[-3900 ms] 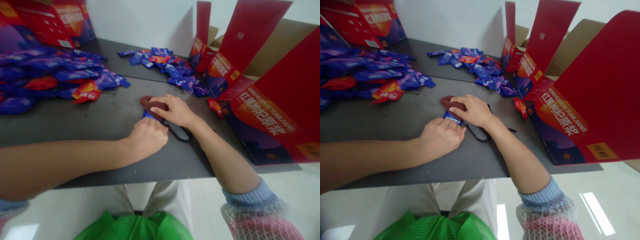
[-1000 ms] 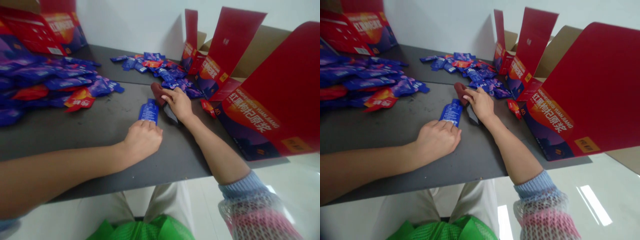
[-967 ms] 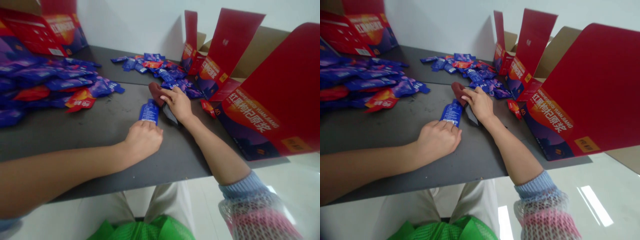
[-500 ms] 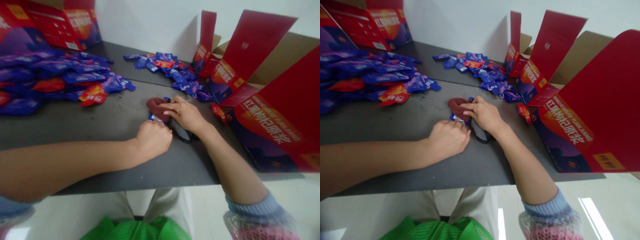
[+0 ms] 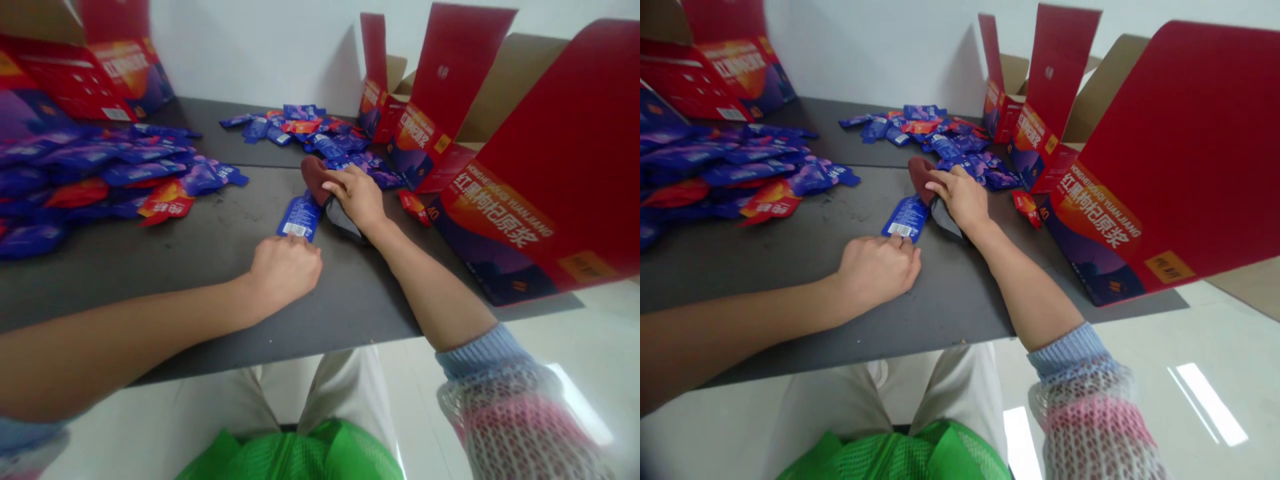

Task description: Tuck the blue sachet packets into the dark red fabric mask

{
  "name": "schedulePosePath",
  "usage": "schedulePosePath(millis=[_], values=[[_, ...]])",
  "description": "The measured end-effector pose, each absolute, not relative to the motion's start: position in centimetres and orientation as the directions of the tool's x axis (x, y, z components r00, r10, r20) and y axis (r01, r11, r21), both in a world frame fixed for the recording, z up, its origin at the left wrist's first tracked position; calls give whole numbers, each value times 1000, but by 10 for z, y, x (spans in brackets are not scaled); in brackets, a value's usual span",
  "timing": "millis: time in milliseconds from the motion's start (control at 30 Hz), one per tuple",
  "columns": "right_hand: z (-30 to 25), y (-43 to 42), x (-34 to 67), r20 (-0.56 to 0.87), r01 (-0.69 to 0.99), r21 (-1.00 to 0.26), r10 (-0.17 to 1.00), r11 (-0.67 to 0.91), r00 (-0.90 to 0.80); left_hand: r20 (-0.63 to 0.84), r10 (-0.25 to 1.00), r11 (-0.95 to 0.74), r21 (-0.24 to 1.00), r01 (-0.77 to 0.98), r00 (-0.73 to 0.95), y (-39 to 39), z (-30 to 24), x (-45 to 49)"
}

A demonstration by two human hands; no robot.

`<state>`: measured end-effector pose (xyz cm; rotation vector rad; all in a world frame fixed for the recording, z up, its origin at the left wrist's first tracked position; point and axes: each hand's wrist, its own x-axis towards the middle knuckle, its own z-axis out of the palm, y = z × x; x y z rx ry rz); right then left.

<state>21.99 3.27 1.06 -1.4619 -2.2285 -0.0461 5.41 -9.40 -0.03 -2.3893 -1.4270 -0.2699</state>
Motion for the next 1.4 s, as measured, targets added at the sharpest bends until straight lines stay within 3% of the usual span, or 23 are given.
schedulePosePath(millis=[200, 333, 467, 733, 933, 1067, 1267, 1400], values=[[11, 21, 219, 402, 596, -245, 640, 765, -655, 336, 820, -429, -174, 887, 463, -94, 0, 56], [10, 12, 214, 412, 529, -263, 590, 807, -695, 336, 824, -430, -153, 890, 456, -94, -1, 55], [7, 13, 209, 294, 486, -335, 580, 807, -760, 318, 817, -464, -130, 876, 480, -92, -3, 53], [11, 15, 204, 239, 697, -289, 754, 657, -612, 328, 794, -492, -146, 858, 511, -90, -2, 55], [12, 32, 215, 241, 908, -194, 916, 371, -322, 347, 794, -470, -171, 866, 500, -92, -2, 53], [14, 39, 225, 226, 954, -174, 953, 245, -204, 302, 821, -467, -136, 874, 485, -92, 0, 54], [14, 36, 231, 255, 947, -219, 950, 236, -178, 288, 830, -458, -136, 879, 477, -94, 3, 55], [18, 27, 228, 364, 883, -245, 882, 401, -299, 293, 822, -459, -165, 873, 488, -94, 3, 55]])
